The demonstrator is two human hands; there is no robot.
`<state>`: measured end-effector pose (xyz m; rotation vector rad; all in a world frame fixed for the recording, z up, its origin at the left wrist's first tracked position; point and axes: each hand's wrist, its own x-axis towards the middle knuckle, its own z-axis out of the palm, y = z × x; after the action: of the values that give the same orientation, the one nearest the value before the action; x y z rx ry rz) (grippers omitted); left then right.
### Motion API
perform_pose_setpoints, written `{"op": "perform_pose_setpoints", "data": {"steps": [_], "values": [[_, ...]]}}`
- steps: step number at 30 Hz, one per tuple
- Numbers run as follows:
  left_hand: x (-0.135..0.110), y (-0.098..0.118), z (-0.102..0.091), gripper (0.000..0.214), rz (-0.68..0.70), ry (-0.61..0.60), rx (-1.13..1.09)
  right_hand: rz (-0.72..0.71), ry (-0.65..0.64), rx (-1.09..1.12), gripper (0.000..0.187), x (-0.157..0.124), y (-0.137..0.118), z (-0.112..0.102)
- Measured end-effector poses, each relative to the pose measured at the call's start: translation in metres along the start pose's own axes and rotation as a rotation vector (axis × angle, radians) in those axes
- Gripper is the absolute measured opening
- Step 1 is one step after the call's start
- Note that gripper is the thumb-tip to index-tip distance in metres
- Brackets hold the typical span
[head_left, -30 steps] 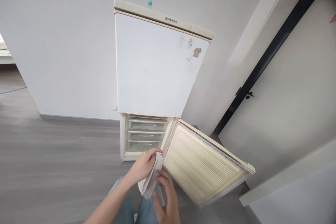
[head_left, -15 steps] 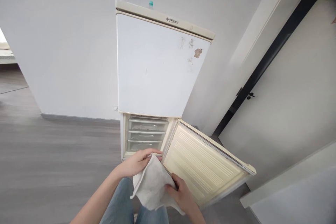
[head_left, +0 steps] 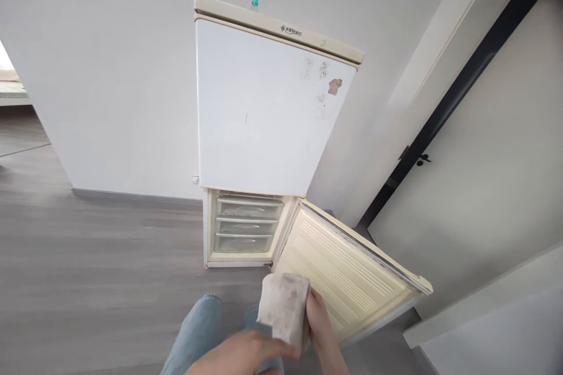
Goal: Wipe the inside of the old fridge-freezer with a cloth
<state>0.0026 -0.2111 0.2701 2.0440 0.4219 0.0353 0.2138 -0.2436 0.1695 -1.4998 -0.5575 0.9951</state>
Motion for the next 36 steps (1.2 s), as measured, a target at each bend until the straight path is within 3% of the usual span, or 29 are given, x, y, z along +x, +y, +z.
{"op": "perform_pose_setpoints", "data": {"steps": [2, 8, 10, 13, 15, 19, 22, 25, 31, 36], "values": [[-0.002, -0.009, 0.004, 0.039, -0.028, -0.011, -0.022, 0.002, 0.009, 0.048, 0.045, -0.002, -0.005, -0.001], [0.013, -0.051, -0.006, 0.036, -0.171, 0.631, -0.247, 0.042, 0.08, 0.04, 0.053, -0.023, -0.021, 0.001], [0.018, -0.059, -0.009, 0.042, -0.185, 0.708, -0.381, -0.009, -0.013, 0.028, 0.05, -0.031, -0.028, 0.003], [0.021, -0.065, -0.01, 0.044, -0.206, 0.632, -0.578, -0.153, -0.195, -0.036, 0.039, -0.038, -0.04, 0.006], [0.021, -0.067, -0.007, 0.043, -0.224, 0.571, -0.631, -0.231, -0.226, -0.104, 0.033, -0.038, -0.046, 0.006], [0.019, -0.067, -0.005, 0.045, -0.223, 0.559, -0.696, -0.314, -0.153, -0.2, 0.033, -0.035, -0.049, 0.002], [0.017, -0.061, -0.008, 0.041, -0.234, 0.544, -0.797, -0.37, -0.173, -0.227, 0.032, -0.034, -0.046, -0.001], [0.015, -0.058, -0.008, 0.038, -0.235, 0.443, -0.91, -0.536, -0.175, -0.245, 0.024, -0.033, -0.046, -0.003], [0.022, -0.071, 0.003, 0.047, -0.288, 0.3, -1.005, -0.814, -0.012, -0.397, 0.017, -0.033, -0.05, -0.006], [0.041, -0.084, 0.012, 0.061, -0.316, 0.226, -0.987, -0.812, 0.076, -0.493, 0.018, -0.036, -0.049, -0.008]]}}
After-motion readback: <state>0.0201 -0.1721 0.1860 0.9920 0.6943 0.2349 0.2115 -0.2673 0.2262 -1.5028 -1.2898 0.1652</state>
